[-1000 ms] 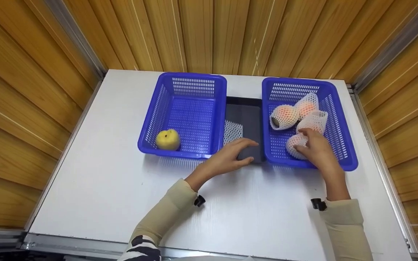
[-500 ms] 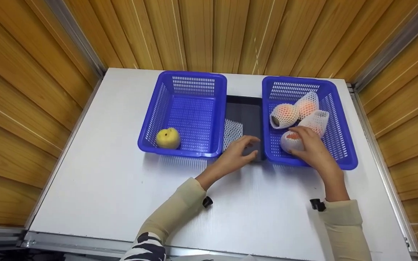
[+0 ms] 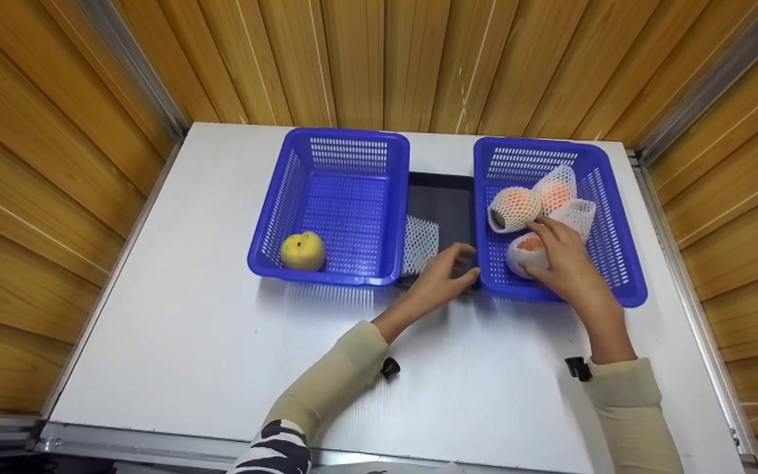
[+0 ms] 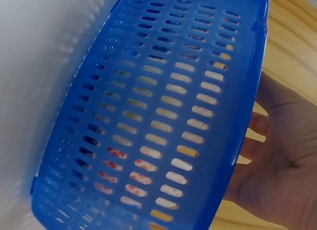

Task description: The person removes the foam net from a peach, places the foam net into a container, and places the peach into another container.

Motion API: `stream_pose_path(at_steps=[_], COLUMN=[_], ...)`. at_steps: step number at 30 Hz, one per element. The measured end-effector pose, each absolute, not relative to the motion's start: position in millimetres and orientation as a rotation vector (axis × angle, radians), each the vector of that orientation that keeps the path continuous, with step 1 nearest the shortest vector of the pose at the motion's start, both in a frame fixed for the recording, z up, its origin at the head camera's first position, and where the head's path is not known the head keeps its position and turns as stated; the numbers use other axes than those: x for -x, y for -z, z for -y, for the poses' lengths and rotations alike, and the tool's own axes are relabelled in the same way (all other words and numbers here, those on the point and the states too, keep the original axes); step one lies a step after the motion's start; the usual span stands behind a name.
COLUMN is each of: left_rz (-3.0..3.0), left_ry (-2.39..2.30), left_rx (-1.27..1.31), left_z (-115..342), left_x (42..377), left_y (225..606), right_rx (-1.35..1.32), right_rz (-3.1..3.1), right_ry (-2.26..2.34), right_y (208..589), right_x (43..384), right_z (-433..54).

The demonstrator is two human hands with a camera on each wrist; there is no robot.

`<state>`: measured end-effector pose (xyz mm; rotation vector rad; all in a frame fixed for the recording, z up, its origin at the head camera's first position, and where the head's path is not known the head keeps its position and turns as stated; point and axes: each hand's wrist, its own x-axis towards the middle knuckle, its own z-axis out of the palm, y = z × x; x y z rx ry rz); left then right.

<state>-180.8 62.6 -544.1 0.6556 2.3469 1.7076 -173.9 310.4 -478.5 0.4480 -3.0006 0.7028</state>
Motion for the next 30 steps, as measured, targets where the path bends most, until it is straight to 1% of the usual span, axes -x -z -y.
stream_pose_path(at_steps=[6, 12, 20, 30], left_rz=[-2.184, -2.066, -1.933, -1.907], left_ry=[-1.923, -1.982, -2.036, -2.013], left_rx=[-0.481, -0.360, -0.298, -0.276], left_z=[-78, -85, -81, -84], left_x=[181, 184, 186, 186], left_y=[551, 554, 553, 551], right_rx=[-0.533, -0.562, -0.624, -0.687], right_rz=[2.982, 3.063, 3.161, 3.174], right_ry=[-0.503, -0.329, -0.131, -0.021], right_y=[477, 470, 473, 477], right_x=[176, 183, 196, 199], right_z=[-301, -293, -283, -282])
